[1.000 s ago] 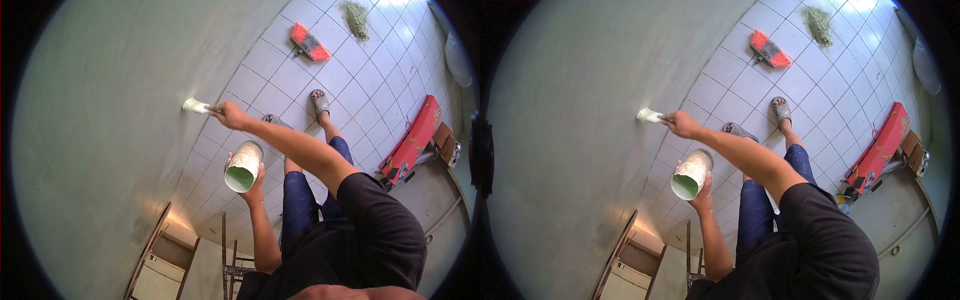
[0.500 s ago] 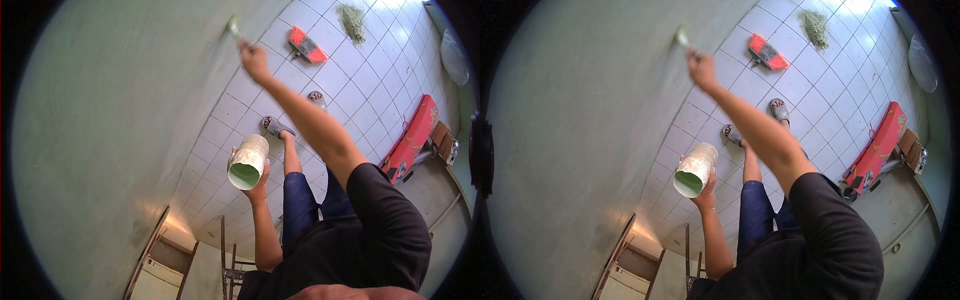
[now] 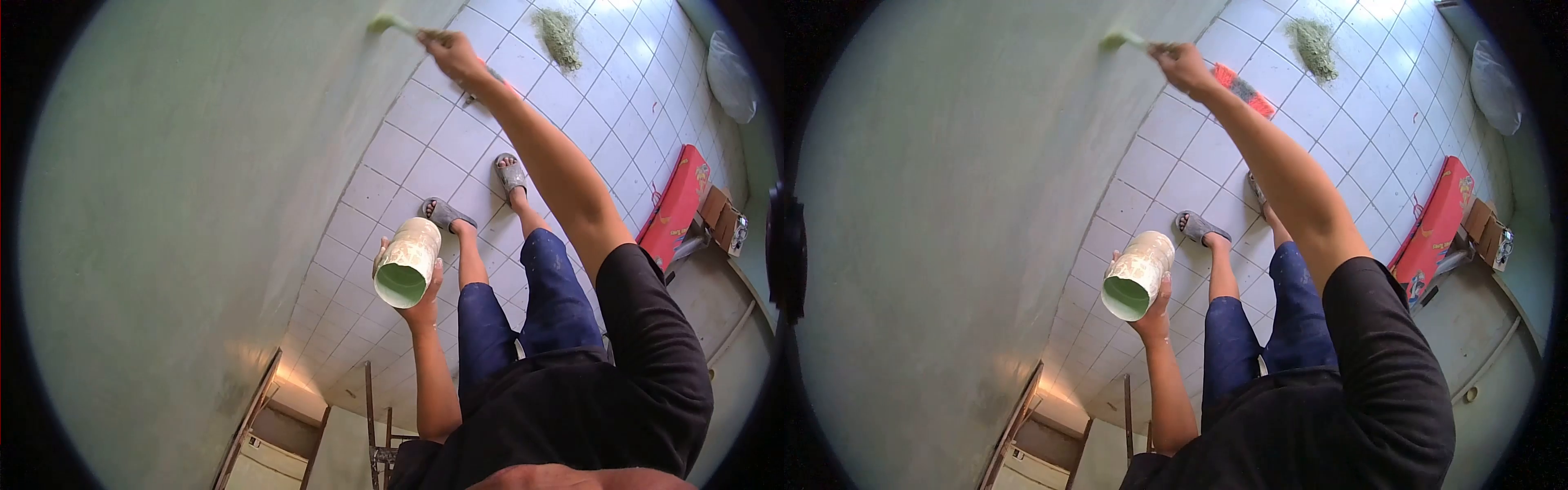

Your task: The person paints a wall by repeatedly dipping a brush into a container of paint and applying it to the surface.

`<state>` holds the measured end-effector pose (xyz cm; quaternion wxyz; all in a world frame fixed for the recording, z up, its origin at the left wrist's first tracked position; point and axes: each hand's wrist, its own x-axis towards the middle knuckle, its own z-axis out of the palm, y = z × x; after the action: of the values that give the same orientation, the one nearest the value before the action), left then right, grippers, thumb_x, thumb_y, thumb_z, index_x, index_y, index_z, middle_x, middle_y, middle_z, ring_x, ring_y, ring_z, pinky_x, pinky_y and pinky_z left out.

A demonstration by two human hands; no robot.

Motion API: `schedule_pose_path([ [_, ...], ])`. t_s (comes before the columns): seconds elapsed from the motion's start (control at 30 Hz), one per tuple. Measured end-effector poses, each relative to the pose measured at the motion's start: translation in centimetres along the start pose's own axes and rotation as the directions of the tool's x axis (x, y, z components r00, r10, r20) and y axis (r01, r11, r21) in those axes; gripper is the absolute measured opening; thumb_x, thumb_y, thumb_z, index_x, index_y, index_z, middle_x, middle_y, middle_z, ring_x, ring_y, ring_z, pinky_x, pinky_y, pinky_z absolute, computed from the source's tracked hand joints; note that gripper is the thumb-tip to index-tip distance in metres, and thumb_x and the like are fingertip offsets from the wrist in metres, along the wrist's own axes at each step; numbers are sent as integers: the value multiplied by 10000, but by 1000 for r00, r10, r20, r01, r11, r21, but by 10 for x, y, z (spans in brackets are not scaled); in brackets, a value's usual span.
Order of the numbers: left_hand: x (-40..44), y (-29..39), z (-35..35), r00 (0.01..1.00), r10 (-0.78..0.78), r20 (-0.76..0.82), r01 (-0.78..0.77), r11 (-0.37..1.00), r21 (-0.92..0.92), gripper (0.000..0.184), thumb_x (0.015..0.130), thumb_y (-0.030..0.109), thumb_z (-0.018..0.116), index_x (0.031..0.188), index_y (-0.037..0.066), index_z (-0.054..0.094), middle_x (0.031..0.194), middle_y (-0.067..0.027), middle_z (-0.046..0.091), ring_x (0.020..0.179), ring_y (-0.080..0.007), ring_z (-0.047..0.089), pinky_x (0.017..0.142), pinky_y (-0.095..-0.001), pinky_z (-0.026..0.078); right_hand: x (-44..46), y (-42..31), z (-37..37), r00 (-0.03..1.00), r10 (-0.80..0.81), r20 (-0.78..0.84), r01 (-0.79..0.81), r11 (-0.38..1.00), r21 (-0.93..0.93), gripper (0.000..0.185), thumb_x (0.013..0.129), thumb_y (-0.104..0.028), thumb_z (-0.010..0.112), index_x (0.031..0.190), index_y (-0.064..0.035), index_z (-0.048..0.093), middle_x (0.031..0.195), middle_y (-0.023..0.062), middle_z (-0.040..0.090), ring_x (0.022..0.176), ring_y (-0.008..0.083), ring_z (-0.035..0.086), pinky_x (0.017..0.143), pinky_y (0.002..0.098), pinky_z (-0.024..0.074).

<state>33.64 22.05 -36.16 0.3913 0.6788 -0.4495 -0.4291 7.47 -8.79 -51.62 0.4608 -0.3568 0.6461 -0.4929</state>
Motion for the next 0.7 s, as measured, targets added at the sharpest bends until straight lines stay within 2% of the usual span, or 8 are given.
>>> schedule_pose_path([
  [0.07,4,0,2,1000,-17,22,18,998,-56,992,719,125,911,1524,45,336,1558,-157,419,1458,-328,410,1230,-491,376,0,-14,1,977,117,-179,-81,977,196,337,1055,-276,648,1217,-2,758,663,-56,526,559,41,413,482,273,334],
  [0.13,4,-1,3,1000,-9,24,9,999,-31,998,717,117,911,1527,42,333,1558,-161,420,1458,-327,411,1231,-491,373,-6,-4,34,936,109,-334,-50,982,181,318,1058,-275,639,1172,-11,774,661,-55,538,556,47,412,480,287,336],
  [0.23,2,-6,-1,999,-10,35,10,1000,-9,1012,733,95,893,1556,31,308,1595,-162,393,1470,-312,396,1237,-480,356,-73,-9,119,972,37,-232,-15,995,98,288,1025,-238,667,998,33,760,602,-28,519,581,87,441,507,344,343],
  [0.33,-5,-5,-1,999,-41,23,43,998,-46,1017,729,94,895,1556,24,308,1596,-165,392,1468,-314,399,1236,-480,353,-140,-12,139,970,129,205,-135,991,15,257,1006,-185,660,1164,-10,762,784,187,725,688,191,636,697,390,524],
  [0.37,-9,-4,0,998,-64,1,64,995,-79,1013,706,107,914,1530,26,330,1560,-170,419,1452,-328,418,1232,-493,363,-147,-7,136,971,124,202,-131,991,19,257,1006,-185,660,1164,-10,762,784,187,725,688,191,636,697,390,524],
  [0.43,-11,-7,-4,999,-26,38,27,999,-29,1031,728,96,897,1564,23,297,1600,-164,389,1468,-309,399,1237,-478,352,-155,2,129,880,-169,445,149,986,79,268,1014,-190,659,1214,-45,761,832,189,743,695,205,632,706,412,527],
  [0.5,-11,-7,-5,998,9,70,-10,1000,17,1049,749,84,879,1598,19,265,1639,-157,359,1485,-289,381,1241,-464,341,-110,-22,97,865,-27,500,96,989,-113,273,1017,-209,668,1234,-71,761,938,212,762,780,226,690,773,416,550],
  [0.7,-11,10,11,1000,2,19,-1,999,-42,982,710,122,916,1514,27,360,1533,-165,427,1445,-329,425,1214,-492,384,-15,-56,10,939,10,343,34,992,-123,416,1011,-270,721,1377,-75,693,1150,228,768,973,162,654,911,332,529],
])
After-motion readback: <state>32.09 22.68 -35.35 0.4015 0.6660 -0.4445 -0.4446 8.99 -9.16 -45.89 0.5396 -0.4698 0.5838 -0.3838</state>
